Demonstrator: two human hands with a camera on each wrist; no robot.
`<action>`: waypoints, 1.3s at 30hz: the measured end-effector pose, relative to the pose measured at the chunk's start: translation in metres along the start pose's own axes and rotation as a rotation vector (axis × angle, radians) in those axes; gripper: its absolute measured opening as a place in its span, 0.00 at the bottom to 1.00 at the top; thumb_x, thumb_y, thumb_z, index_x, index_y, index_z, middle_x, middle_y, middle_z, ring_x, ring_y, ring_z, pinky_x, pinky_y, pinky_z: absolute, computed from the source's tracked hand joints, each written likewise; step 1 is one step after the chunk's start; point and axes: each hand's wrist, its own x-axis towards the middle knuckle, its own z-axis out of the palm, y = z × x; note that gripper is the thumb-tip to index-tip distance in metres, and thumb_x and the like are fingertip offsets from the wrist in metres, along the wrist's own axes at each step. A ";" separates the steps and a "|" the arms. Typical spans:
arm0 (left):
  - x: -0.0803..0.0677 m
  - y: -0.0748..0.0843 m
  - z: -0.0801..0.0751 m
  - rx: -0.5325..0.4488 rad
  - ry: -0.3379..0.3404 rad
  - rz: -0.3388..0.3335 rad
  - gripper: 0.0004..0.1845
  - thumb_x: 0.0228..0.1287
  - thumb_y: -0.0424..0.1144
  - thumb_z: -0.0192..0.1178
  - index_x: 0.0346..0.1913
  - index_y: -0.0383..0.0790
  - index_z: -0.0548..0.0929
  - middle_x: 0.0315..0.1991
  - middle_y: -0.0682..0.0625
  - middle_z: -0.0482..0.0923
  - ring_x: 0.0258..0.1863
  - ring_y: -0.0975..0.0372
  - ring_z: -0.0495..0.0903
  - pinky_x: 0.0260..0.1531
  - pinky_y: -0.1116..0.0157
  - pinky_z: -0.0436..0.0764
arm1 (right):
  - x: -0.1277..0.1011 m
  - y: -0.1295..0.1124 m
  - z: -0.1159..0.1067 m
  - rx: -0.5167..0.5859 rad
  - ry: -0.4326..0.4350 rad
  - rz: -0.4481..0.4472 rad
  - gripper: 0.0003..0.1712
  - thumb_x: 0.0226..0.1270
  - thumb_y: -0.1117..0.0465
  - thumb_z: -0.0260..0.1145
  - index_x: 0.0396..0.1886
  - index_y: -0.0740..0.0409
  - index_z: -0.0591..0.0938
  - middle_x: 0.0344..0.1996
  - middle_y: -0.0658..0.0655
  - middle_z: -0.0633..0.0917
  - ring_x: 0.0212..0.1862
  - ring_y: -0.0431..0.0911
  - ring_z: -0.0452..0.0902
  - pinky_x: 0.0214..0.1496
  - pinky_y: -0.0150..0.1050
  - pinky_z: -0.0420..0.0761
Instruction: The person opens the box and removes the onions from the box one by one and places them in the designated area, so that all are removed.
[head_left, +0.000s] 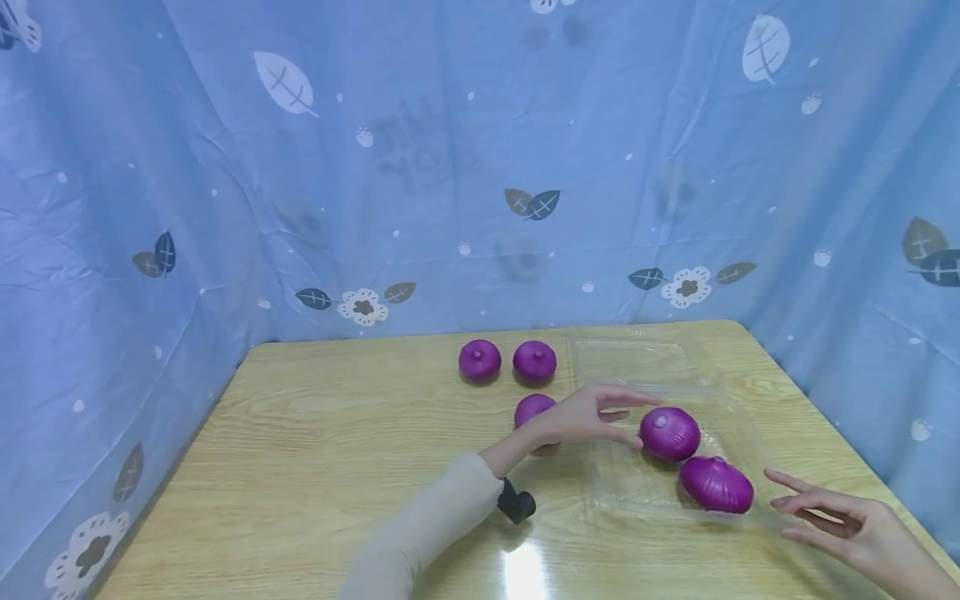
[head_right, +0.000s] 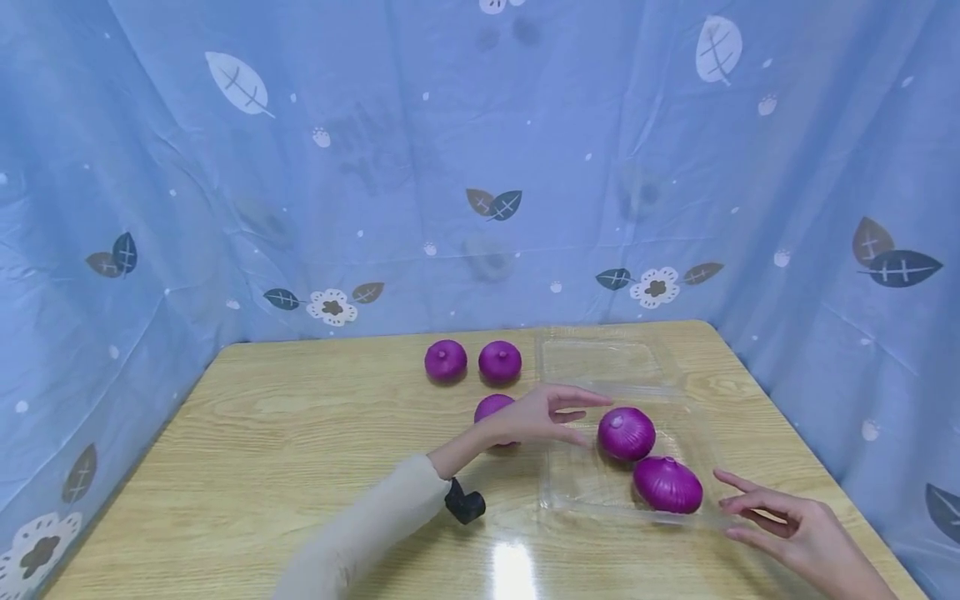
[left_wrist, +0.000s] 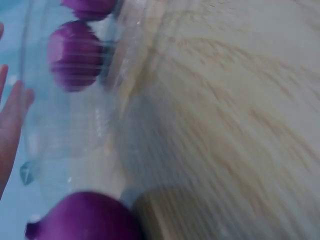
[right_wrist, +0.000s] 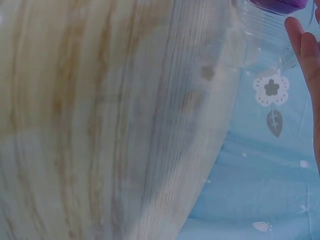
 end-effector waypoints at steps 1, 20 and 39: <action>0.004 -0.001 0.003 0.007 -0.005 -0.013 0.30 0.51 0.28 0.64 0.59 0.44 0.72 0.59 0.58 0.69 0.57 0.74 0.65 0.58 0.70 0.64 | 0.000 0.000 0.000 0.021 -0.010 -0.011 0.18 0.42 0.83 0.65 0.36 0.68 0.79 0.56 0.42 0.74 0.52 0.31 0.71 0.41 0.27 0.78; 0.042 -0.006 0.025 0.177 -0.078 -0.063 0.36 0.46 0.28 0.67 0.61 0.41 0.68 0.61 0.56 0.66 0.57 0.73 0.64 0.56 0.77 0.63 | 0.000 0.004 -0.002 0.151 -0.019 -0.041 0.21 0.40 0.88 0.61 0.37 0.71 0.78 0.56 0.45 0.74 0.54 0.32 0.70 0.42 0.25 0.77; 0.058 -0.016 0.036 0.538 -0.090 -0.111 0.27 0.58 0.40 0.61 0.62 0.45 0.68 0.63 0.57 0.63 0.58 0.73 0.62 0.50 0.83 0.62 | 0.000 0.001 0.000 0.078 -0.014 0.014 0.18 0.43 0.84 0.63 0.36 0.67 0.79 0.56 0.42 0.74 0.48 0.34 0.76 0.36 0.27 0.79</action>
